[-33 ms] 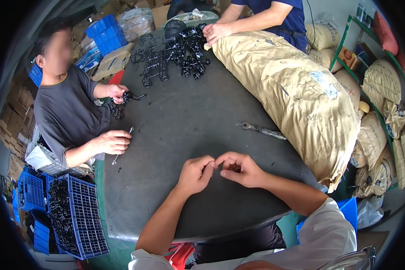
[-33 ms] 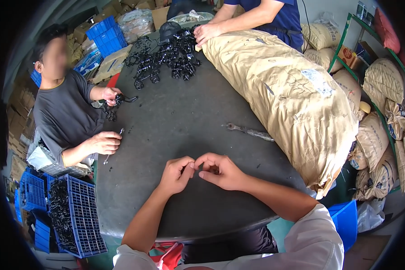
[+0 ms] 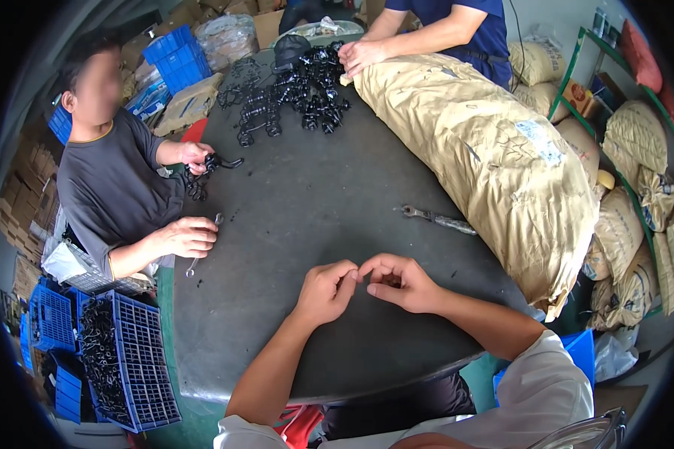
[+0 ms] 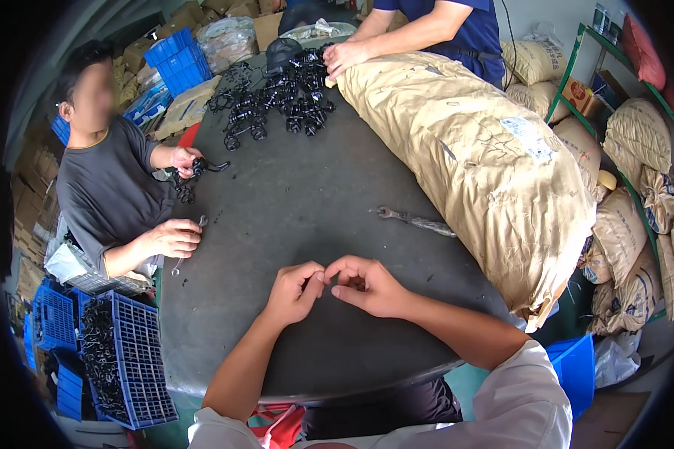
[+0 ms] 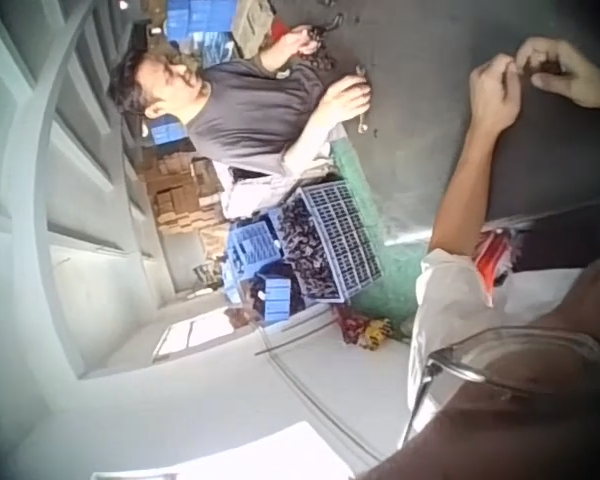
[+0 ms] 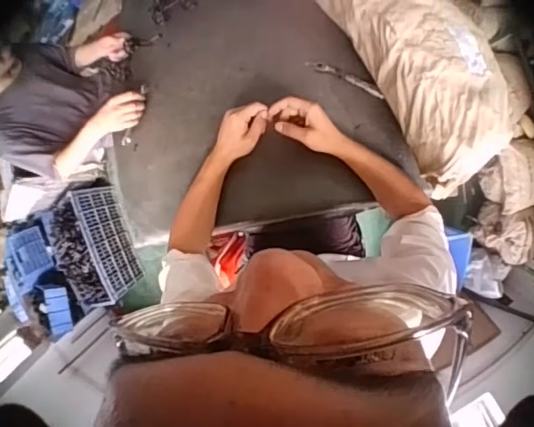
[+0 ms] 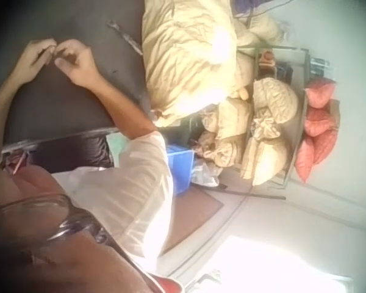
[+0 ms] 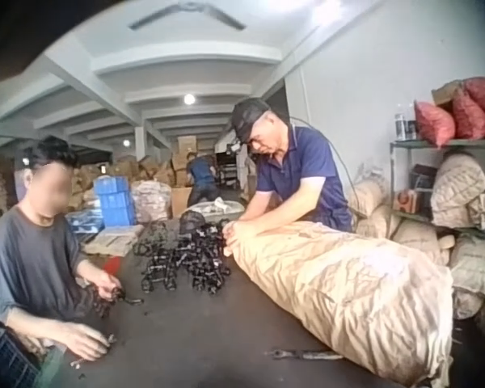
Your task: The worker is assembling small mechanical components using a wrench at a factory workbench.
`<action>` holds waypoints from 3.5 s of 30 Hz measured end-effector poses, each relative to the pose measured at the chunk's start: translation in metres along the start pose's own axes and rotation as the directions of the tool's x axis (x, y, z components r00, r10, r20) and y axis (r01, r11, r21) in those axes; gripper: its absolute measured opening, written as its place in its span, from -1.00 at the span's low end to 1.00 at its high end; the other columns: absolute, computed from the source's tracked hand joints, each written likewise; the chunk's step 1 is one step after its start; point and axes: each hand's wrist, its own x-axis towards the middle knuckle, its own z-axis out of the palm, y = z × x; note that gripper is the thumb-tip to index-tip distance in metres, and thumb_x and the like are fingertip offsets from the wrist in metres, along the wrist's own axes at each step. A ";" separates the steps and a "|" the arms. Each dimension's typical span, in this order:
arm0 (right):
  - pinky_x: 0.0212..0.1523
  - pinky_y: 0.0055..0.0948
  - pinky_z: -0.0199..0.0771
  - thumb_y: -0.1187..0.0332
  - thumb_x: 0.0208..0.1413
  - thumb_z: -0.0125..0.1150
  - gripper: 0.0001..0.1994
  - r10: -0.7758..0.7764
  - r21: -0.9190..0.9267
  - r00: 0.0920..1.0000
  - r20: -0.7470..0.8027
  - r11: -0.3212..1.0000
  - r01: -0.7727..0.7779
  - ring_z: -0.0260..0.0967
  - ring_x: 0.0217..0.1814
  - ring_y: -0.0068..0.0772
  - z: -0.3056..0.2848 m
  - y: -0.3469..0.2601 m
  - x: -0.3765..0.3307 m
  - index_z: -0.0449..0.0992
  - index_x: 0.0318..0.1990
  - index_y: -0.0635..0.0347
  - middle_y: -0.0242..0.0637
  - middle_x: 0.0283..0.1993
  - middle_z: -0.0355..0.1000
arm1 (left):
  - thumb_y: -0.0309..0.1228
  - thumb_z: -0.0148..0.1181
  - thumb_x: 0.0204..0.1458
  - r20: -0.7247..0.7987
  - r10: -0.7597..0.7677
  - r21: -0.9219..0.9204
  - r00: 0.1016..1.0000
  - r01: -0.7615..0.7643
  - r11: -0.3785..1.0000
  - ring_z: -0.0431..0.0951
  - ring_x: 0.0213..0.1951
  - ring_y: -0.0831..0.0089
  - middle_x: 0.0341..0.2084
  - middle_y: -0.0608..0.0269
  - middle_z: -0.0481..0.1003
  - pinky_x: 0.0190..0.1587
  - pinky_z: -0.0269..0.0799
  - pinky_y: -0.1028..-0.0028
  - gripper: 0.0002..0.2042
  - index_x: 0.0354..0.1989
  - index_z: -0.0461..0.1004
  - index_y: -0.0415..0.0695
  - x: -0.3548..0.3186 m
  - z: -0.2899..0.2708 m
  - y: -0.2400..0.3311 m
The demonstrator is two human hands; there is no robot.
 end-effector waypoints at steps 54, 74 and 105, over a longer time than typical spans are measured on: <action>-0.24 -0.67 0.30 0.57 0.20 0.26 -0.76 0.116 0.280 0.989 0.093 0.950 -0.138 0.33 -0.23 -0.79 -0.004 0.005 0.001 0.50 0.00 0.17 -0.52 -0.23 0.46 | -0.60 0.13 -0.05 0.028 0.108 0.043 0.994 -0.109 0.993 0.43 -0.60 0.11 -0.62 0.00 0.41 -0.51 0.28 0.28 -0.95 -0.49 0.40 -0.27 0.002 -0.003 0.002; -0.06 -0.53 0.38 0.59 0.17 0.26 -0.58 -0.019 0.211 0.999 0.038 0.977 0.010 0.39 -0.04 -0.61 0.002 0.005 -0.001 0.39 0.18 0.20 -0.40 -0.06 0.47 | -0.50 0.14 0.07 -0.012 0.041 0.102 0.999 -0.039 0.994 0.59 -0.46 0.15 -0.51 0.07 0.54 -0.39 0.43 0.24 -0.94 -0.36 0.50 -0.21 0.002 0.002 -0.001; 0.57 -0.05 -0.12 0.14 0.29 0.23 -0.12 -0.113 0.320 0.965 0.239 0.947 0.031 -0.07 0.62 -0.03 0.000 0.008 0.001 -0.19 0.56 0.28 0.05 0.56 -0.05 | -0.07 0.27 0.15 0.078 0.045 -0.538 0.996 0.004 0.843 0.29 0.32 0.12 0.37 -0.03 0.09 0.27 0.30 0.15 -0.32 0.40 0.26 -0.10 0.004 0.002 0.005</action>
